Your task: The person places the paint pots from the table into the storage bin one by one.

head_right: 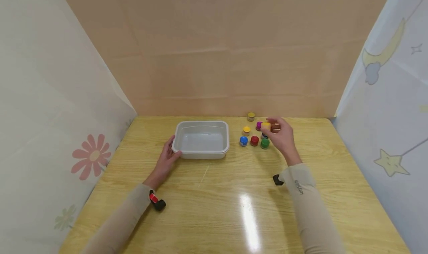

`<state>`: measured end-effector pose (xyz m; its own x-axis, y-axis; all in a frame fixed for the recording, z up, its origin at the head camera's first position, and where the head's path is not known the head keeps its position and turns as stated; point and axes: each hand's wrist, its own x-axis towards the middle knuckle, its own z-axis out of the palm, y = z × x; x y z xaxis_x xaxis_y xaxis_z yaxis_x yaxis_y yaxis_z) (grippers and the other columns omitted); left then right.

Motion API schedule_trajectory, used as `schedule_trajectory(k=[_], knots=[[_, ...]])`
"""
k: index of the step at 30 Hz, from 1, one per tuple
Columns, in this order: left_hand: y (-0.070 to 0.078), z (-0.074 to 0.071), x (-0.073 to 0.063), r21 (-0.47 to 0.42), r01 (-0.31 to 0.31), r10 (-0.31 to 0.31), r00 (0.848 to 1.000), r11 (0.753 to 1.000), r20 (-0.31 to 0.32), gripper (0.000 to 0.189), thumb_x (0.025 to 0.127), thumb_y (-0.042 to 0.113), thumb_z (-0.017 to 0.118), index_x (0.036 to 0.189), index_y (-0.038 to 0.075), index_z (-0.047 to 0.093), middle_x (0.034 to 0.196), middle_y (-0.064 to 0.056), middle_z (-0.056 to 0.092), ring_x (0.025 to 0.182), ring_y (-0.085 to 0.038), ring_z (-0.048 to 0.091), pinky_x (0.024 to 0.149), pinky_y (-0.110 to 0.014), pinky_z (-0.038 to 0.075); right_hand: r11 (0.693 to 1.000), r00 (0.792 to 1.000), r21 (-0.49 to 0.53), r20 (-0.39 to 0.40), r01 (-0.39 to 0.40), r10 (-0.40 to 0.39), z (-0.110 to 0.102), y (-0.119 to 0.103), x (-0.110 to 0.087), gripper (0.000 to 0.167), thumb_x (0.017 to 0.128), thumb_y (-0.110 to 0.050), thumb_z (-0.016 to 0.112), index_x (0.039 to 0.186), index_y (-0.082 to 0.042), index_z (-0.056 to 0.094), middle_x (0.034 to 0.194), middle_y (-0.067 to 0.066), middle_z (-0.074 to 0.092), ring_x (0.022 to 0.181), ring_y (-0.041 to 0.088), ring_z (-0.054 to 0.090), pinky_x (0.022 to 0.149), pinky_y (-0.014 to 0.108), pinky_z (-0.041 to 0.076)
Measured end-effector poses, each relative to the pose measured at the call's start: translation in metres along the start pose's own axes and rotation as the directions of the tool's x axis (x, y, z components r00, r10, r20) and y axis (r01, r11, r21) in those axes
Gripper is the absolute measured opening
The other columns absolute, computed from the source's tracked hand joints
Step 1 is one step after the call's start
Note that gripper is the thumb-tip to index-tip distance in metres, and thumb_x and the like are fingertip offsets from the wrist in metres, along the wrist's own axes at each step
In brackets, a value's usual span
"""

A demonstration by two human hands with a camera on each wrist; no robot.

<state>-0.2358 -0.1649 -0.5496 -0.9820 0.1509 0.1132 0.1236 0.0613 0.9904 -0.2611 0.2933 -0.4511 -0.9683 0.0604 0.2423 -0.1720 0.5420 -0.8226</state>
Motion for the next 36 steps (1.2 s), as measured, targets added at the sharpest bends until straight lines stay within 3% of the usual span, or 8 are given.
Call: schedule_trajectory(k=[6,15,24,30,36], knots=[[0.000,0.003,0.000,0.023,-0.009,0.009,1.000,1.000,0.009,0.072,0.105,0.021,0.063,0.164,0.034,0.023,0.172,0.005,0.022,0.159,-0.024,0.021,0.127,-0.052,0.027,1.000,1.000,0.023,0.026,0.013,-0.014,0.009,-0.008,0.002,0.053,0.097,-0.033,0.075,0.139,-0.005,0.061,0.134,0.018,0.058,0.112,0.027,0.058,0.083,0.003,0.047],[0.000,0.003,0.000,0.025,-0.012,0.012,1.000,1.000,0.012,0.072,0.105,0.025,0.064,0.164,0.035,0.024,0.171,0.007,0.023,0.159,-0.022,0.022,0.127,-0.052,0.026,0.998,0.998,0.051,0.050,0.039,-0.042,0.019,-0.013,0.004,0.048,0.096,-0.027,0.077,0.135,-0.002,0.064,0.127,0.015,0.053,0.108,0.018,0.059,0.080,0.004,0.049],[0.002,0.004,0.003,-0.010,0.019,-0.019,1.000,1.000,0.024,0.077,0.105,0.021,0.063,0.167,0.023,0.018,0.174,-0.003,0.018,0.160,-0.029,0.018,0.128,-0.053,0.023,0.997,0.996,0.077,0.093,0.013,-0.020,0.026,-0.020,0.008,0.052,0.096,-0.034,0.076,0.136,-0.004,0.063,0.138,0.013,0.052,0.117,0.020,0.059,0.085,0.005,0.048],[-0.001,0.006,0.004,-0.010,0.007,-0.006,1.000,1.000,0.026,0.074,0.104,0.024,0.064,0.165,0.031,0.022,0.172,0.001,0.022,0.158,-0.027,0.024,0.127,-0.052,0.027,0.997,0.996,0.065,0.083,0.041,-0.046,0.039,-0.025,0.012,0.050,0.094,-0.038,0.077,0.130,-0.005,0.066,0.127,0.011,0.056,0.102,0.018,0.058,0.080,0.009,0.050],[-0.005,0.010,0.004,-0.004,-0.022,0.022,0.999,1.000,0.026,0.073,0.103,0.028,0.066,0.163,0.034,0.025,0.171,0.003,0.026,0.157,-0.026,0.028,0.126,-0.052,0.030,0.995,0.994,0.100,0.109,0.010,-0.021,0.050,-0.034,0.014,0.050,0.093,-0.034,0.079,0.130,-0.003,0.066,0.125,0.010,0.056,0.091,0.011,0.061,0.077,0.011,0.052]])
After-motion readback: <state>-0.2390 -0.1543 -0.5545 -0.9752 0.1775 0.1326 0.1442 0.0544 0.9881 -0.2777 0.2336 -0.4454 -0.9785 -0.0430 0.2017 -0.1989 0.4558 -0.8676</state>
